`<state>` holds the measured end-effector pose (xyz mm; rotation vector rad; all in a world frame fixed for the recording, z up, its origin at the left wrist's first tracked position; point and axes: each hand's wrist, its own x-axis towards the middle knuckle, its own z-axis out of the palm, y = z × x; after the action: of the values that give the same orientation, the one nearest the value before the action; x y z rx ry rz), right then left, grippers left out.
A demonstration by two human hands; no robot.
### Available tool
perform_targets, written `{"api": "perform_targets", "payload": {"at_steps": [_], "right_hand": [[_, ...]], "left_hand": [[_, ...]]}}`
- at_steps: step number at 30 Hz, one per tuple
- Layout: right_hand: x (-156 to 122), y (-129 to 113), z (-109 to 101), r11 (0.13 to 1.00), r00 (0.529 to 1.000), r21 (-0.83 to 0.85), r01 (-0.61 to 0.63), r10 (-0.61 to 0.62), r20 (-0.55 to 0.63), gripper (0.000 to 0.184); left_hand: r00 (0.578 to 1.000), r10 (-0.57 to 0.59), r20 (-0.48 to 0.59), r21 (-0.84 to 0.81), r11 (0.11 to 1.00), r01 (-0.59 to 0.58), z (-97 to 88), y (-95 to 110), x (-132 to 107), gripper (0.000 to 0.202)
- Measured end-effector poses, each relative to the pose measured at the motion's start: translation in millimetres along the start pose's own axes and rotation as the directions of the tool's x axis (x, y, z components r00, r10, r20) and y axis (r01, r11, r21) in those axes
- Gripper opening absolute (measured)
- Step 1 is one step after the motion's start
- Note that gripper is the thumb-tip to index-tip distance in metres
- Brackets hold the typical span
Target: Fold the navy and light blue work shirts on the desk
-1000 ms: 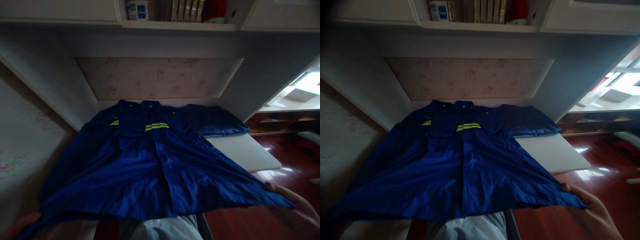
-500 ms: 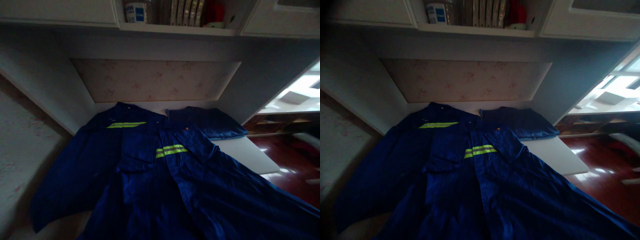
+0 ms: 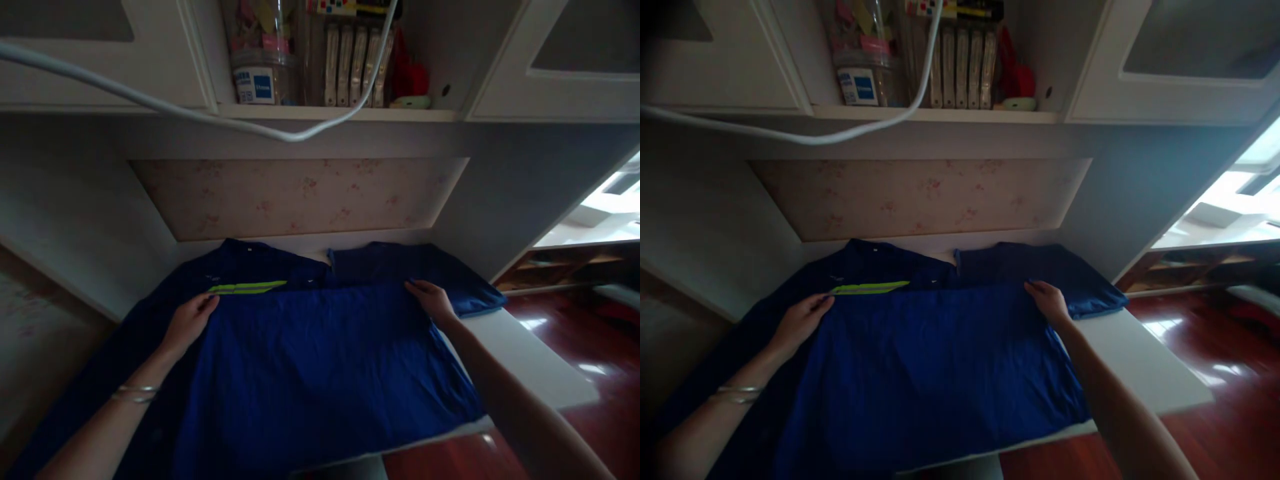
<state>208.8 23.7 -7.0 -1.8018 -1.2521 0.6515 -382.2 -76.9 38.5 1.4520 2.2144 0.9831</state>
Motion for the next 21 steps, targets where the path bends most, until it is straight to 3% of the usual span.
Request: {"api": "perform_targets", "payload": {"at_steps": [3,5,8,10,13,16,18,21], "right_hand": [[57.0,-26.1,35.2,0.964,0.998,-0.26,0.046,-0.055,-0.027,0.046],[82.3,-40.2,55.6,0.926,0.998,-0.373,0.059,-0.064,-0.001,0.043],[101.0,-49.3,79.6,0.905,0.998,-0.419,0.068,-0.053,0.046,0.036],[102.8,-45.8,85.5,0.897,0.996,-0.435,0.075,-0.051,0.068,0.037],[91.0,-26.9,70.2,0.901,0.997,-0.428,0.076,-0.055,0.061,0.048],[59.5,2.8,31.2,0.947,0.991,-0.319,-0.027,0.068,0.119,0.05],[29.7,21.0,4.1,0.963,0.946,-0.213,-0.163,0.214,0.245,0.05],[-12.5,34.7,-18.9,0.926,0.844,-0.117,-0.359,0.376,0.382,0.06]], "left_hand": [[0.999,-0.025,-0.027,0.017,1.0,0.026,25.7,7.8,58.9,0.045],[0.997,-0.064,-0.044,0.024,0.998,0.065,42.0,11.6,85.5,0.04],[0.988,-0.149,-0.037,0.017,0.989,0.15,63.4,11.0,104.2,0.033],[0.976,-0.216,-0.035,-0.006,0.976,0.216,70.8,4.4,100.8,0.034],[0.947,-0.32,0.028,-0.091,0.943,0.321,64.6,-12.8,68.0,0.041],[0.898,-0.381,0.222,-0.213,0.879,0.426,40.4,-30.2,6.5,0.044],[0.809,-0.448,0.38,-0.307,0.764,0.567,22.3,-36.6,-38.2,0.048],[0.637,-0.549,0.542,-0.369,0.525,0.767,5.8,-33.4,-85.8,0.057]]}}
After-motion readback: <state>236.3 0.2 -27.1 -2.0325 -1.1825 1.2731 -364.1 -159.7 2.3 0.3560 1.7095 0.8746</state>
